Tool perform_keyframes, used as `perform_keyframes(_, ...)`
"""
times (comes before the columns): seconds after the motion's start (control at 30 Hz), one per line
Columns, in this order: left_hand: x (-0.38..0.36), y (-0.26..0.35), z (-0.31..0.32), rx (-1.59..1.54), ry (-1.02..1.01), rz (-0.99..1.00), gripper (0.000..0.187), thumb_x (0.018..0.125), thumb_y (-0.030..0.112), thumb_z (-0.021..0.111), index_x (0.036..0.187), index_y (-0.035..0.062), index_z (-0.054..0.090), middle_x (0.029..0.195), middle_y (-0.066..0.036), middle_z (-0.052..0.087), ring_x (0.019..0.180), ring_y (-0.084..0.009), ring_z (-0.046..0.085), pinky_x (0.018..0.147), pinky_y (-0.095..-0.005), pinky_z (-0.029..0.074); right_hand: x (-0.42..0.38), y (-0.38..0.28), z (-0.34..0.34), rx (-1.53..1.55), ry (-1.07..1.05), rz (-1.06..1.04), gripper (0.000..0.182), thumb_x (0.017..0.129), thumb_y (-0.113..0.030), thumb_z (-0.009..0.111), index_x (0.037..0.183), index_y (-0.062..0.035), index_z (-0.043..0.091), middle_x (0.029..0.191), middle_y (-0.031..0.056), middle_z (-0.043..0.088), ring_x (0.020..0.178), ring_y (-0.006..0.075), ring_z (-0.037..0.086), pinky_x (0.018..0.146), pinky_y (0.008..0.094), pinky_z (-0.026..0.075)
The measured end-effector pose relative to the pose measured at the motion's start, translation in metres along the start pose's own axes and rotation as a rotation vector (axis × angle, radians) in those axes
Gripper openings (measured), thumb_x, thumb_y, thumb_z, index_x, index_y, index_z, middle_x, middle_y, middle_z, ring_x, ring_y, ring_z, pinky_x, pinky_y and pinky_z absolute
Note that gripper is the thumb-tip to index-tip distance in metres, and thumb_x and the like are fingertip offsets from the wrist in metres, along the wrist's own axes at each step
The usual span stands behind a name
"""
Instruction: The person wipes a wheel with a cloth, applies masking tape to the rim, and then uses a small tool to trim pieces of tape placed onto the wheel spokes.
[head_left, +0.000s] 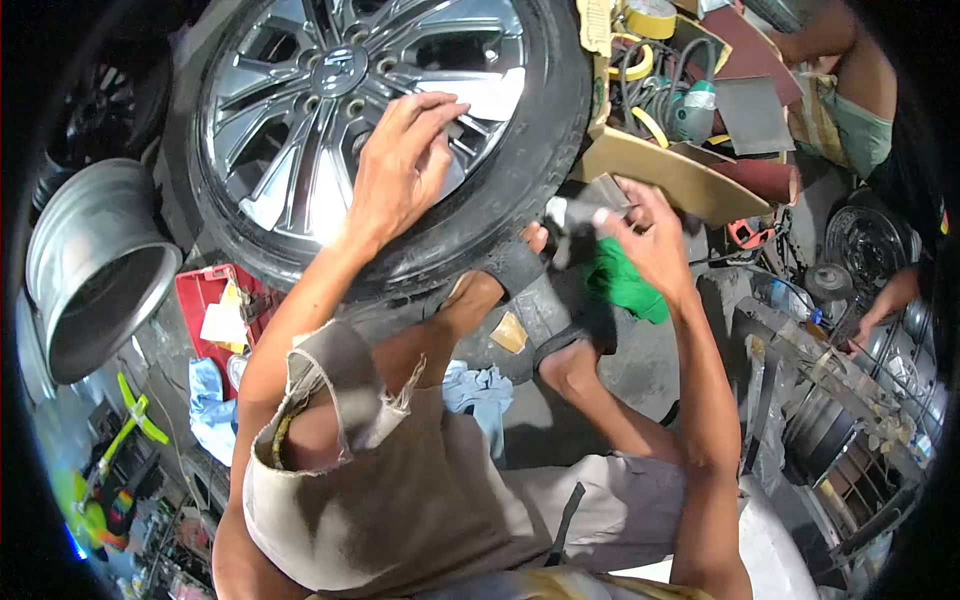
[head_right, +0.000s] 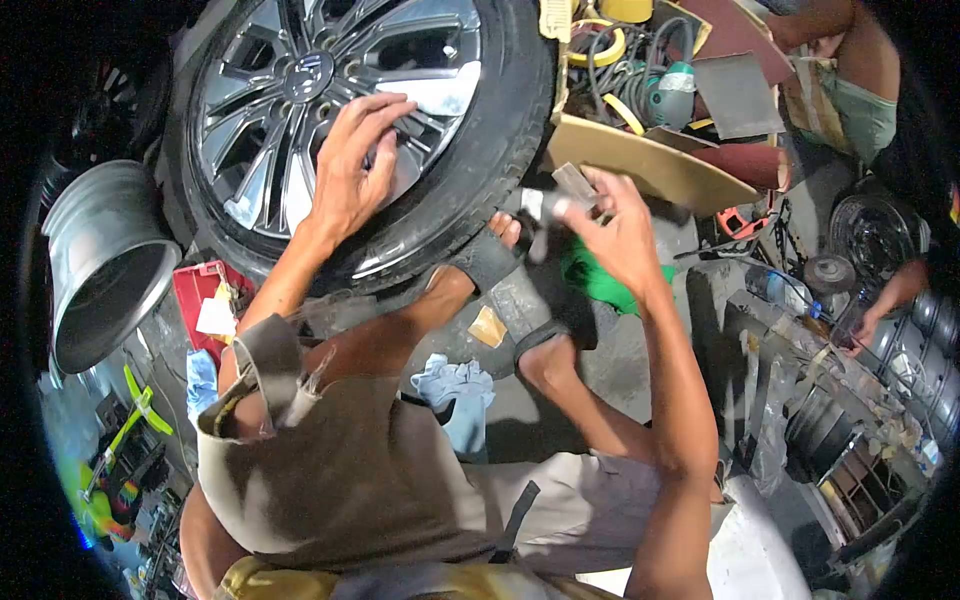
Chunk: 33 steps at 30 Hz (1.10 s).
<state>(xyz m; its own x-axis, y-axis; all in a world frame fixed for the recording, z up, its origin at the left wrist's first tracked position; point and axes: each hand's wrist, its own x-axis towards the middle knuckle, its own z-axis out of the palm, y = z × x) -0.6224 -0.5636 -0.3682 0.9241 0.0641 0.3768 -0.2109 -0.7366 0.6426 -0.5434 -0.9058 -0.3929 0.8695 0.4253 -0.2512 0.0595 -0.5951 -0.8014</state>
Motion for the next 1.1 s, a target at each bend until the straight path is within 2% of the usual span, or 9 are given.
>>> perform_keyframes(0.07,0.003,0.019,0.001,-0.059,-0.008,-0.013,0.035,0.091,-0.001,0.060,0.125,0.0017,0.069,0.126,-0.017,0.066,0.115,-0.0346,0.065,0.099,-0.0404,0.052,-0.013,0.016,-0.013,-0.260,-0.107,0.117,0.089,0.071,-0.046,0.094,0.137,0.0011,0.057,0.121,0.0193,0.053,0.101,0.0308,0.062,0.086,0.0433,0.055)
perform_keyframes(0.17,-0.003,0.042,0.007,-0.217,-0.128,-0.034,0.030,0.092,0.003,0.064,0.122,0.0019,0.069,0.113,-0.018,0.069,0.106,-0.0342,0.069,0.093,-0.0409,0.055,-0.053,0.082,-0.016,-0.883,-0.122,-0.026,0.078,0.072,-0.045,0.092,0.126,0.0028,0.062,0.127,0.0256,0.054,0.114,0.0445,0.059,0.095,0.0518,0.052)
perform_keyframes(0.27,-0.007,0.074,0.010,-0.465,-0.509,-0.198,0.036,0.096,0.011,0.066,0.131,0.0041,0.065,0.112,-0.012,0.068,0.096,-0.0258,0.068,0.084,-0.0357,0.057,-0.074,0.139,-0.014,-0.933,-0.219,-0.049,0.059,0.080,-0.038,0.086,0.118,0.0019,0.065,0.119,0.0255,0.063,0.108,0.0433,0.064,0.090,0.0500,0.053)
perform_keyframes(0.4,-0.011,0.096,0.021,-0.642,-0.819,-0.337,0.072,0.094,0.027,0.077,0.157,0.0133,0.043,0.127,-0.012,0.060,0.102,-0.0184,0.063,0.083,-0.0322,0.058,-0.043,0.010,-0.031,-0.316,-0.402,0.075,0.040,0.090,-0.035,0.077,0.107,0.0007,0.069,0.096,0.0238,0.067,0.091,0.0384,0.068,0.084,0.0460,0.054)
perform_keyframes(0.5,-0.015,0.098,0.031,-0.644,-0.536,-0.110,0.082,0.091,0.021,0.081,0.160,0.0126,0.038,0.138,-0.016,0.058,0.124,-0.0268,0.061,0.105,-0.0378,0.051,-0.017,-0.095,-0.023,0.026,-0.447,-0.299,0.032,0.099,-0.032,0.069,0.102,0.0004,0.071,0.079,0.0185,0.066,0.073,0.0337,0.064,0.075,0.0392,0.053)
perform_keyframes(0.53,-0.005,0.096,0.017,-0.696,-0.590,-0.273,0.076,0.088,0.009,0.076,0.156,0.0104,0.042,0.142,-0.017,0.058,0.131,-0.0291,0.059,0.111,-0.0384,0.046,-0.003,-0.111,-0.033,0.094,-0.449,-0.249,0.033,0.100,-0.032,0.069,0.102,0.0009,0.071,0.079,0.0159,0.065,0.073,0.0298,0.063,0.074,0.0380,0.052)
perform_keyframes(0.7,0.036,0.058,-0.065,-0.005,-0.047,-0.115,0.057,0.078,-0.010,0.060,0.133,0.0066,0.063,0.127,-0.019,0.065,0.115,-0.0360,0.066,0.098,-0.0437,0.054,0.126,-0.116,-0.078,-0.226,0.075,-0.358,0.031,0.097,-0.026,0.068,0.113,0.0003,0.073,0.094,0.0158,0.072,0.089,0.0284,0.070,0.083,0.0396,0.054)
perform_keyframes(0.87,-0.017,0.006,-0.006,0.401,-0.256,-0.074,0.079,0.077,-0.001,0.072,0.152,0.0070,0.049,0.158,-0.022,0.043,0.152,-0.0528,0.026,0.126,-0.0518,0.029,0.245,-0.046,-0.083,-0.830,0.370,-0.568,0.041,0.091,-0.007,0.060,0.131,-0.0064,0.067,0.130,0.0172,0.061,0.129,0.0364,0.057,0.104,0.0448,0.049)
perform_keyframes(1.1,-0.035,0.054,-0.013,0.271,-0.496,-0.121,0.067,0.083,0.006,0.067,0.148,0.0039,0.051,0.154,-0.024,0.048,0.147,-0.0484,0.040,0.118,-0.0510,0.042,0.261,-0.009,-0.088,-1.238,0.301,-0.552,0.044,0.086,-0.007,0.063,0.131,-0.0063,0.064,0.116,0.0152,0.069,0.119,0.0342,0.063,0.096,0.0466,0.053)
